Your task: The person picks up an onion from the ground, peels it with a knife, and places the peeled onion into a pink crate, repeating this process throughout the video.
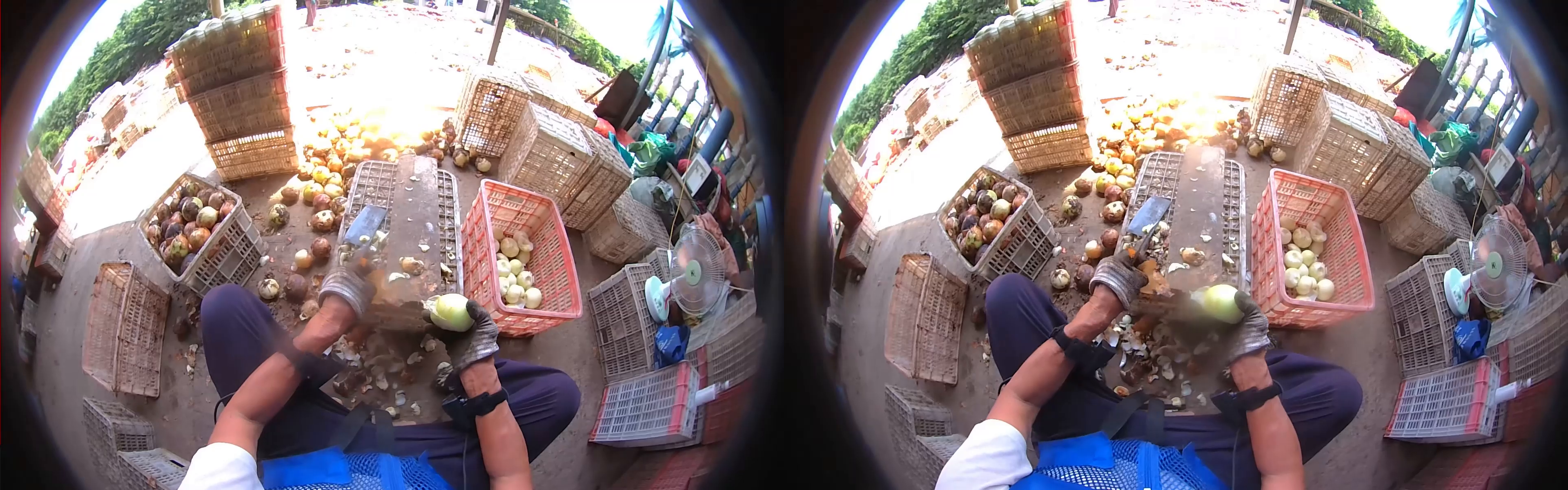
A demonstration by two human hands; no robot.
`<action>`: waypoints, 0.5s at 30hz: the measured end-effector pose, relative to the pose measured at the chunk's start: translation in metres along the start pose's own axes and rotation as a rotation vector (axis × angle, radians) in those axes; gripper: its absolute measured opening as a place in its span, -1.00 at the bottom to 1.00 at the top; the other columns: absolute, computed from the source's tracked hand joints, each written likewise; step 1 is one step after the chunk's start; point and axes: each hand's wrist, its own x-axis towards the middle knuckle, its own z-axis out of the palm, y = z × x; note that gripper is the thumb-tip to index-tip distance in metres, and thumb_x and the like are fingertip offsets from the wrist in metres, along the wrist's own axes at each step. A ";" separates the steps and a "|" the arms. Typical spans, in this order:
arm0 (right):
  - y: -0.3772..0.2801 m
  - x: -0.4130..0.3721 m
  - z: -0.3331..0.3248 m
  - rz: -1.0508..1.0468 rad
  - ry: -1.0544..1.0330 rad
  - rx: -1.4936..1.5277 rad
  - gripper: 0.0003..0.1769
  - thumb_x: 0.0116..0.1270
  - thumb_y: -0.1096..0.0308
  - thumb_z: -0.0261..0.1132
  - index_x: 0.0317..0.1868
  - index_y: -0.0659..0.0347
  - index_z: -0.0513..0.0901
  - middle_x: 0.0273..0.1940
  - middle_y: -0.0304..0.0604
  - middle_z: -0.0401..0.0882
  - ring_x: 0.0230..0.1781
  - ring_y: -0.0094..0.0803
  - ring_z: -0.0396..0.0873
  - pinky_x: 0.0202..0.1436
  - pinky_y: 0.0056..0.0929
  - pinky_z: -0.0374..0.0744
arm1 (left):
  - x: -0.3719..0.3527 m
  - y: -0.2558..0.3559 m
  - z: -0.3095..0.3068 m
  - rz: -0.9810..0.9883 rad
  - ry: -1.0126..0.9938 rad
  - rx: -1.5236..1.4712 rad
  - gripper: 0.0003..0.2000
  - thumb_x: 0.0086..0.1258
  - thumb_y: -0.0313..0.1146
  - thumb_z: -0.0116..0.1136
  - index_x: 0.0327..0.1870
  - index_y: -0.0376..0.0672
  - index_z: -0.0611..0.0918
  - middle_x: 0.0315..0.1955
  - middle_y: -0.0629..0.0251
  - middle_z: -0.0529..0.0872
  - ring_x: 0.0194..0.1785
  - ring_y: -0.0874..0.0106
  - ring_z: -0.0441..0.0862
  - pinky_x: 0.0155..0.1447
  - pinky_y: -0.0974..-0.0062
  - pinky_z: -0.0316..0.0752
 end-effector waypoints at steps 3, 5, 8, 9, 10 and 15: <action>0.000 0.003 -0.001 0.029 -0.038 0.043 -0.36 0.20 -0.01 0.25 0.12 0.33 0.46 0.00 0.12 0.56 0.02 0.16 0.54 0.03 0.10 0.58 | -0.009 -0.003 0.008 0.544 -0.063 0.080 -0.70 0.03 -0.46 0.35 -0.16 -0.22 0.65 -0.50 0.31 0.69 -0.41 0.35 0.64 -0.34 0.40 0.53; -0.001 -0.001 0.009 0.057 -0.052 0.058 -0.37 0.20 0.01 0.27 0.12 0.33 0.46 0.02 0.12 0.55 0.02 0.12 0.55 0.03 0.08 0.58 | -0.021 0.041 -0.013 -0.378 -0.453 -0.807 -0.72 0.07 -0.50 0.34 -0.14 -0.20 0.67 -0.42 0.27 0.69 -0.35 0.35 0.65 -0.31 0.40 0.55; 0.008 -0.003 0.011 0.026 -0.020 -0.082 -0.38 0.18 0.05 0.30 0.12 0.34 0.46 0.04 0.10 0.54 0.04 0.05 0.54 0.04 0.07 0.59 | -0.021 0.035 -0.014 0.728 -0.193 -0.179 -0.78 0.12 -0.53 0.31 -0.18 -0.28 0.66 -0.32 0.31 0.68 -0.31 0.42 0.64 -0.31 0.45 0.55; 0.011 -0.003 0.010 0.002 0.000 -0.157 -0.38 0.18 0.07 0.31 0.13 0.34 0.46 0.05 0.09 0.53 0.05 0.03 0.54 0.04 0.07 0.59 | -0.021 0.038 -0.011 0.616 -0.255 -0.159 -0.76 -0.09 -0.40 0.30 -0.31 -0.09 0.71 -0.34 0.23 0.69 -0.31 0.22 0.62 -0.22 0.41 0.53; 0.014 -0.002 0.007 0.006 -0.014 -0.186 -0.39 0.18 0.09 0.32 0.13 0.34 0.46 0.05 0.09 0.53 0.05 0.01 0.54 0.04 0.07 0.59 | -0.021 0.025 0.007 0.522 -0.268 -0.286 -0.77 -0.08 -0.40 0.30 -0.32 -0.09 0.70 -0.30 0.22 0.69 -0.28 0.23 0.62 -0.19 0.42 0.53; 0.016 0.003 0.005 0.079 -0.029 -0.200 -0.39 0.17 0.15 0.33 0.14 0.34 0.45 0.03 0.07 0.54 0.06 -0.03 0.53 0.03 0.06 0.60 | -0.021 0.019 0.001 0.187 -0.310 -0.690 -0.78 -0.02 -0.48 0.31 -0.29 -0.15 0.68 -0.16 0.20 0.65 -0.18 0.30 0.62 -0.05 0.48 0.52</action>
